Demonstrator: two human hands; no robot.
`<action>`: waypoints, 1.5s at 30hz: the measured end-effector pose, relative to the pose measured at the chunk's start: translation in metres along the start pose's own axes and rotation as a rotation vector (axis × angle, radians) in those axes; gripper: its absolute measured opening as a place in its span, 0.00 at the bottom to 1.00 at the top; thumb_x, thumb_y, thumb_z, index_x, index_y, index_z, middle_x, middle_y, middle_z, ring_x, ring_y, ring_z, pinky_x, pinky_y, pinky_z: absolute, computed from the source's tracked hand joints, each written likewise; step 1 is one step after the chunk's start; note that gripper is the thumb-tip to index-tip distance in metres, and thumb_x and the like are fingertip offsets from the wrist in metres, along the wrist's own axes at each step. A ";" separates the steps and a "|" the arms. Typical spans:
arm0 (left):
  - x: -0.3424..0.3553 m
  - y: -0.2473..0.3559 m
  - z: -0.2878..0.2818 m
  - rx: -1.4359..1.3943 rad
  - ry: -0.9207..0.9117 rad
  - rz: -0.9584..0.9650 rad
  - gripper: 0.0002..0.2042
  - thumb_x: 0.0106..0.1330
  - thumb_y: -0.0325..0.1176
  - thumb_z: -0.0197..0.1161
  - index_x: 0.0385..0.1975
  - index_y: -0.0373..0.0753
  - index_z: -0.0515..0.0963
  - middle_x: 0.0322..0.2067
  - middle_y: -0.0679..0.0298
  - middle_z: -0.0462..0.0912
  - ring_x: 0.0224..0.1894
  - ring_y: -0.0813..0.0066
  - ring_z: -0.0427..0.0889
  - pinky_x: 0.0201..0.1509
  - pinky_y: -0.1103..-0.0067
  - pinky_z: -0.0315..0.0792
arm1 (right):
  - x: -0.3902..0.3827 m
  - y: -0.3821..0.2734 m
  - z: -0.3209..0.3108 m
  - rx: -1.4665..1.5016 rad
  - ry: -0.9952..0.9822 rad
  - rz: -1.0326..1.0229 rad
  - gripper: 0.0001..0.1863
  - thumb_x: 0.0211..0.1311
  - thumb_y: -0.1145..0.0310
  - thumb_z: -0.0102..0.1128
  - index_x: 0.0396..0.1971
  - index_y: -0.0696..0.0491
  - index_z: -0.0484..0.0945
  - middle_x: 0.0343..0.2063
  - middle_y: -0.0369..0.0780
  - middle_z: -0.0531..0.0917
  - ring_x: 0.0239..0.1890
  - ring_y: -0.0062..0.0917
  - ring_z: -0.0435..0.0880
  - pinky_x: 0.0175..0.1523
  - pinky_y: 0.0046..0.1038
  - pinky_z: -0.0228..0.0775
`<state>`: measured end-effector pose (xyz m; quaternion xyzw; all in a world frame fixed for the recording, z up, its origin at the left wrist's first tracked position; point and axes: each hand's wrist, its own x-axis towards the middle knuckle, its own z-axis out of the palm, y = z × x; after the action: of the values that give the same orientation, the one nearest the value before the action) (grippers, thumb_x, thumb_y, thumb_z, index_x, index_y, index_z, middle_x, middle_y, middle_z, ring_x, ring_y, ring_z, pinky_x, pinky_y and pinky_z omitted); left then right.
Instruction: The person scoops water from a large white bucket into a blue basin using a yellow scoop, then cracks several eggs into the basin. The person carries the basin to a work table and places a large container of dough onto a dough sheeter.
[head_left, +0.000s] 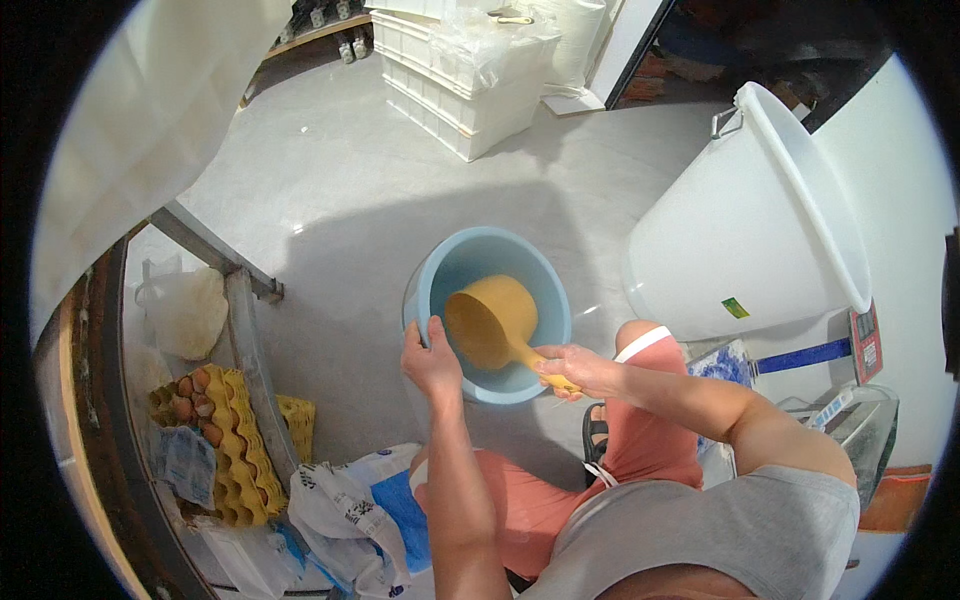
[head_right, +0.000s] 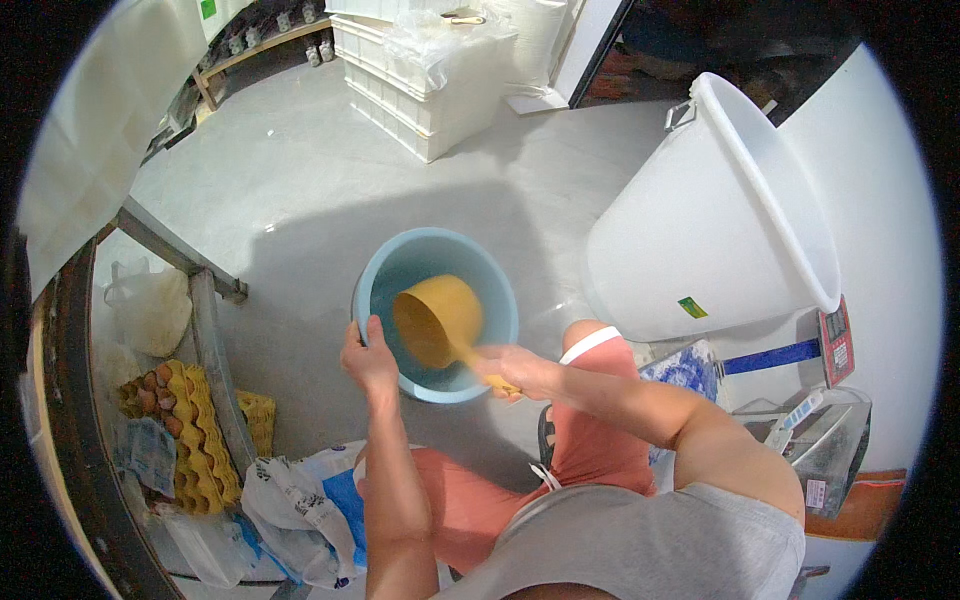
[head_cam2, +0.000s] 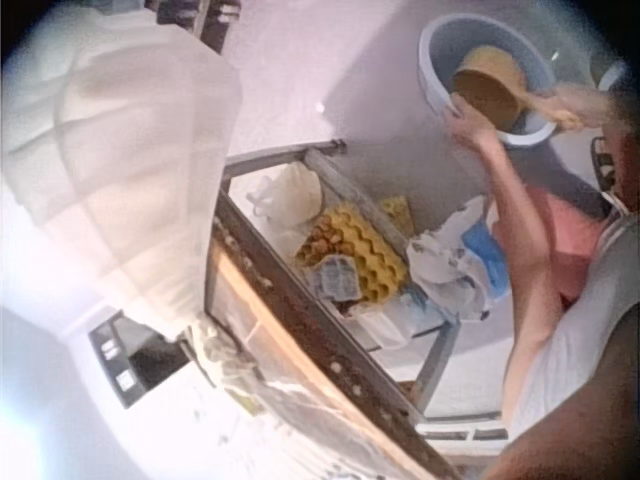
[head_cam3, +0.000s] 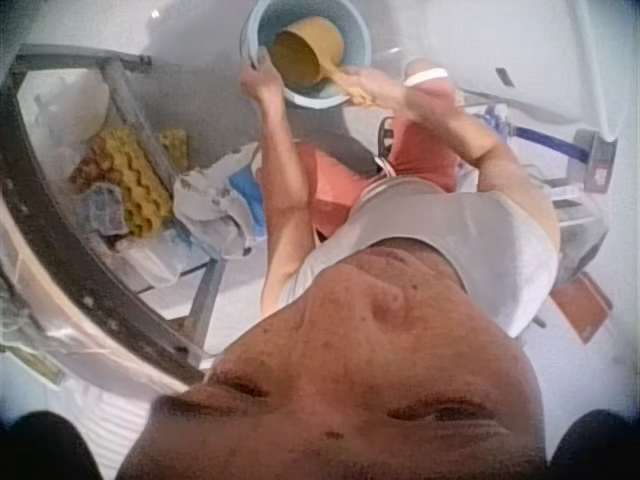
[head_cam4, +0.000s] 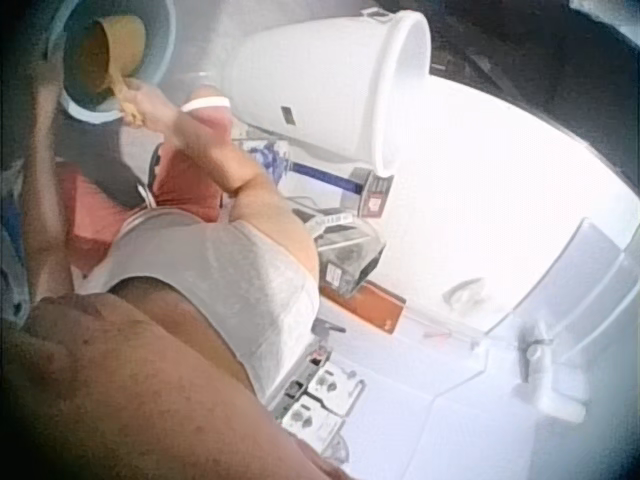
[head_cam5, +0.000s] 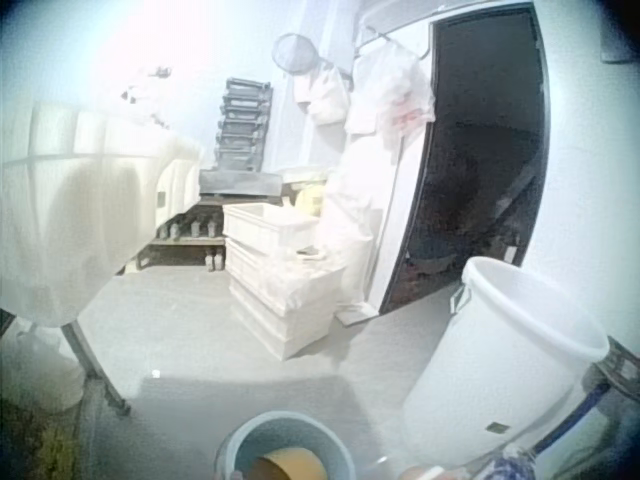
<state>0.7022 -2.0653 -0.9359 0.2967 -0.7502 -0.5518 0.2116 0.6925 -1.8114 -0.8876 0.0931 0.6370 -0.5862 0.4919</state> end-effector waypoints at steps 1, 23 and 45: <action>0.000 0.001 -0.001 0.003 -0.016 -0.017 0.14 0.77 0.39 0.66 0.47 0.33 0.85 0.33 0.55 0.89 0.34 0.60 0.86 0.44 0.65 0.78 | -0.004 0.000 -0.001 -0.090 0.034 -0.017 0.27 0.79 0.53 0.62 0.70 0.51 0.76 0.28 0.36 0.79 0.22 0.18 0.76 0.20 0.23 0.63; -0.012 0.018 0.008 0.054 -0.044 -0.043 0.17 0.73 0.43 0.71 0.43 0.32 0.84 0.31 0.50 0.86 0.32 0.53 0.85 0.41 0.63 0.77 | 0.125 0.006 -0.080 -1.839 0.283 -0.950 0.24 0.71 0.67 0.57 0.66 0.45 0.78 0.37 0.46 0.83 0.28 0.42 0.89 0.30 0.44 0.80; -0.015 0.023 0.018 -0.033 -0.050 0.004 0.21 0.71 0.48 0.72 0.47 0.33 0.85 0.32 0.45 0.87 0.38 0.43 0.87 0.47 0.59 0.78 | -0.013 0.003 -0.018 -0.014 0.020 0.068 0.27 0.80 0.62 0.58 0.73 0.54 0.70 0.26 0.36 0.75 0.21 0.18 0.73 0.18 0.23 0.61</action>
<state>0.6968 -2.0375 -0.9196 0.2780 -0.7466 -0.5707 0.1988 0.6922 -1.7891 -0.8831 0.1169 0.6425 -0.5636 0.5059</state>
